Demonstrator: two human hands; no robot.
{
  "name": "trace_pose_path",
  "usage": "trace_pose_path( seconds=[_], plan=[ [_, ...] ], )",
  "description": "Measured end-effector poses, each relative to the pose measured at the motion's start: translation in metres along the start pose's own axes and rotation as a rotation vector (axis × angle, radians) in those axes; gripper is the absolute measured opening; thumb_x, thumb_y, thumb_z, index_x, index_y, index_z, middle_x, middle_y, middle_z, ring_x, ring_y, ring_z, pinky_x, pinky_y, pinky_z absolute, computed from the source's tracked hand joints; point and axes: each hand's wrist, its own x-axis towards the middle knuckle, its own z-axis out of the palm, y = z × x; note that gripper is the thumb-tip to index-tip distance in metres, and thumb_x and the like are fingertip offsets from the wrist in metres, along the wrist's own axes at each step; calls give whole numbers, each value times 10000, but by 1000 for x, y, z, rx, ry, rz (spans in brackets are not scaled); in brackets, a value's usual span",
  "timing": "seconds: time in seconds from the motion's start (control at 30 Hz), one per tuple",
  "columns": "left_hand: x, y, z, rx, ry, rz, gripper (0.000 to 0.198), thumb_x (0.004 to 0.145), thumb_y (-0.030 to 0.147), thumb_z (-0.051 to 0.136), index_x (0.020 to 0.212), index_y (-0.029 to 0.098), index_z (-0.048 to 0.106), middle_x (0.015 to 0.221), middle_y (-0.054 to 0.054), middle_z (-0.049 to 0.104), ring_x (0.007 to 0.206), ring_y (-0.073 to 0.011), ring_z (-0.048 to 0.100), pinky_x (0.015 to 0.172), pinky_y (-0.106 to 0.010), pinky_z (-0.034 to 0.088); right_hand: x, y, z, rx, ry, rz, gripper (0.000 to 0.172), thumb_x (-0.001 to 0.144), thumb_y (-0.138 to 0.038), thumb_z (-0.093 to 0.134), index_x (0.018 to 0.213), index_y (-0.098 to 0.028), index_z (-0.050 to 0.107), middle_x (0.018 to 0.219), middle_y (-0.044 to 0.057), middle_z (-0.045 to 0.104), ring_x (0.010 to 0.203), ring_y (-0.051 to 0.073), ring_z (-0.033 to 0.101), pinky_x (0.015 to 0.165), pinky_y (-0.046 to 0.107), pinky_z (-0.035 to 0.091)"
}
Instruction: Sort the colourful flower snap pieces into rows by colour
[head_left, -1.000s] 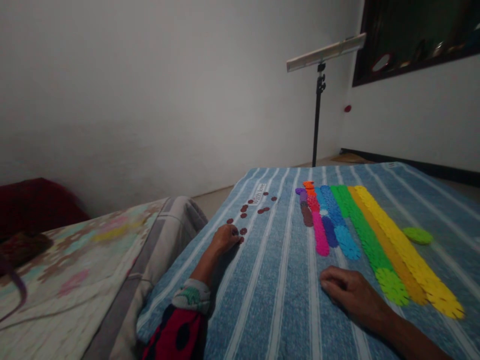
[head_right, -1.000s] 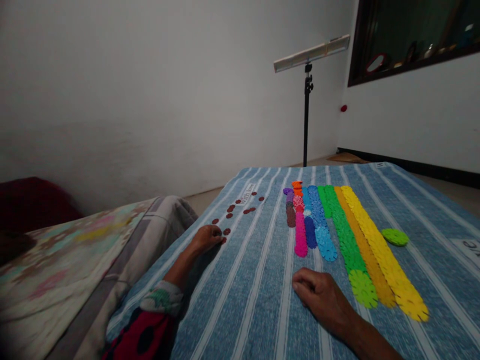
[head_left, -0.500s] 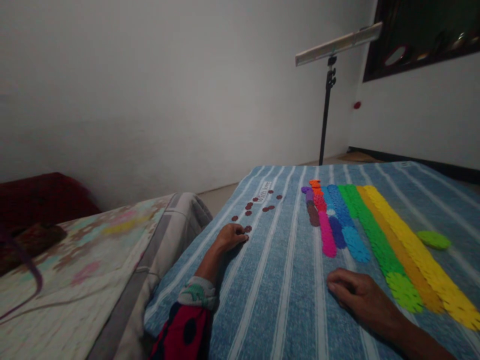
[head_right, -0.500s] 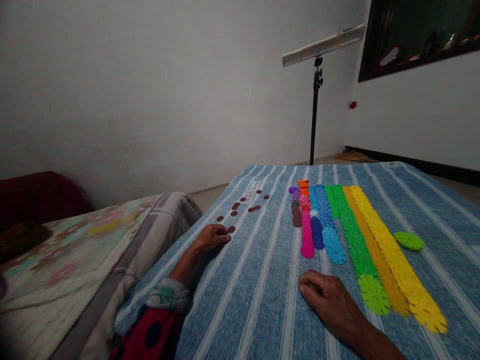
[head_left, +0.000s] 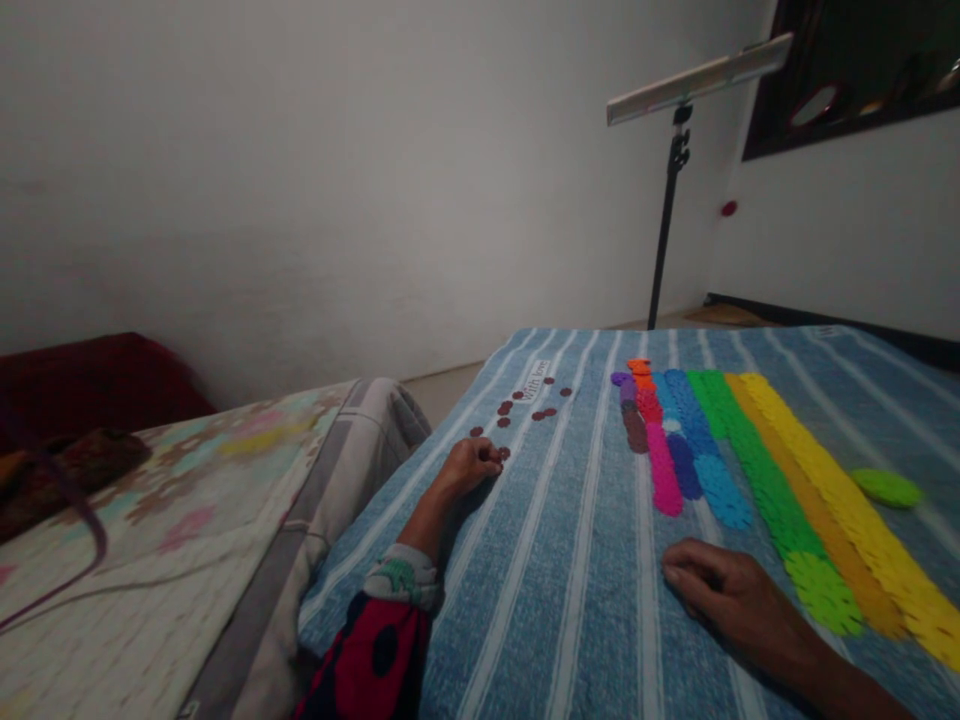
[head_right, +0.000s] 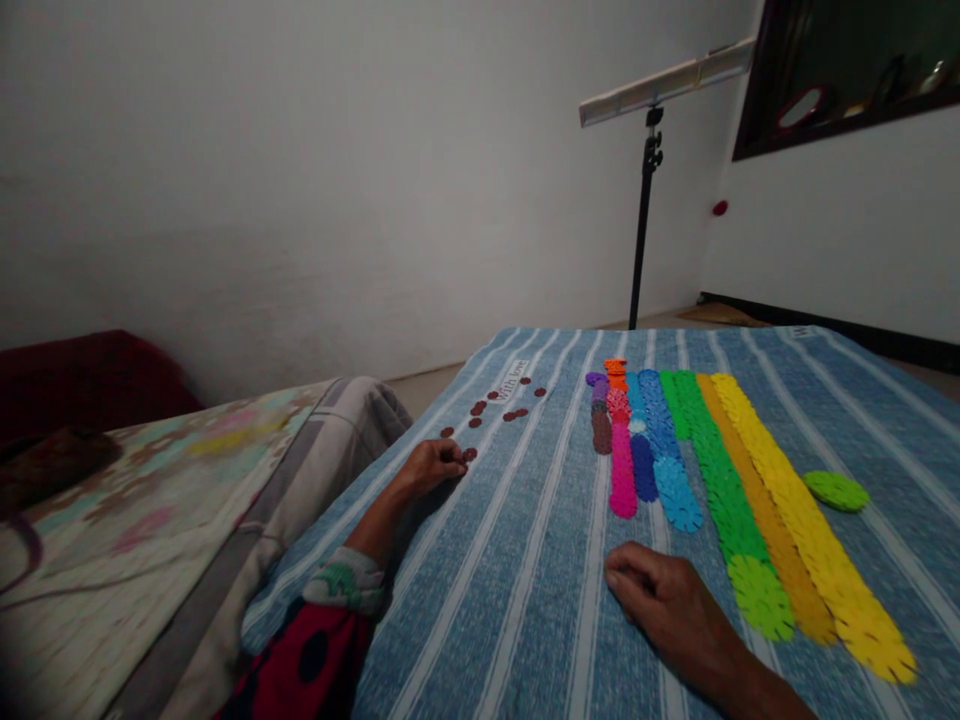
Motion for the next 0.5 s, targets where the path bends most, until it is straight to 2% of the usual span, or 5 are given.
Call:
trace_pose_path(
  seconds=[0.1, 0.2, 0.33, 0.5],
  plan=[
    [7, 7, 0, 35, 75, 38, 105, 592, 245, 654, 623, 156, 609, 635, 0, 612, 652, -165, 578, 622, -265, 427, 1, 2, 0, -12, -21, -1, 260, 869, -384, 481, 780, -206, 648, 605, -31, 542, 574, 145, 519, 555, 252, 397],
    [14, 17, 0, 102, 82, 50, 51, 592, 190, 651, 633, 160, 658, 690, -23, 657, 733, -189, 612, 673, -272, 449, 0, 1, -1, -2, -9, -9, 265, 870, -387, 477, 772, -208, 645, 602, -31, 543, 568, 143, 514, 555, 254, 393],
    [19, 26, -1, 321, 49, 60, 69, 599, 187, 654, 630, 182, 715, 652, -20, 645, 714, -191, 596, 661, -271, 417, -1, -3, -1, 19, 14, -2, 246, 848, -376, 496, 756, -210, 651, 598, -26, 560, 555, 144, 510, 540, 254, 390],
    [19, 23, -1, 419, 1, 98, 135, 654, 261, 644, 679, 181, 749, 644, -27, 629, 651, -177, 564, 616, -273, 373, -1, -4, 0, 12, -20, 24, 251, 864, -386, 476, 776, -214, 636, 576, -36, 519, 549, 142, 504, 541, 251, 384]
  ],
)
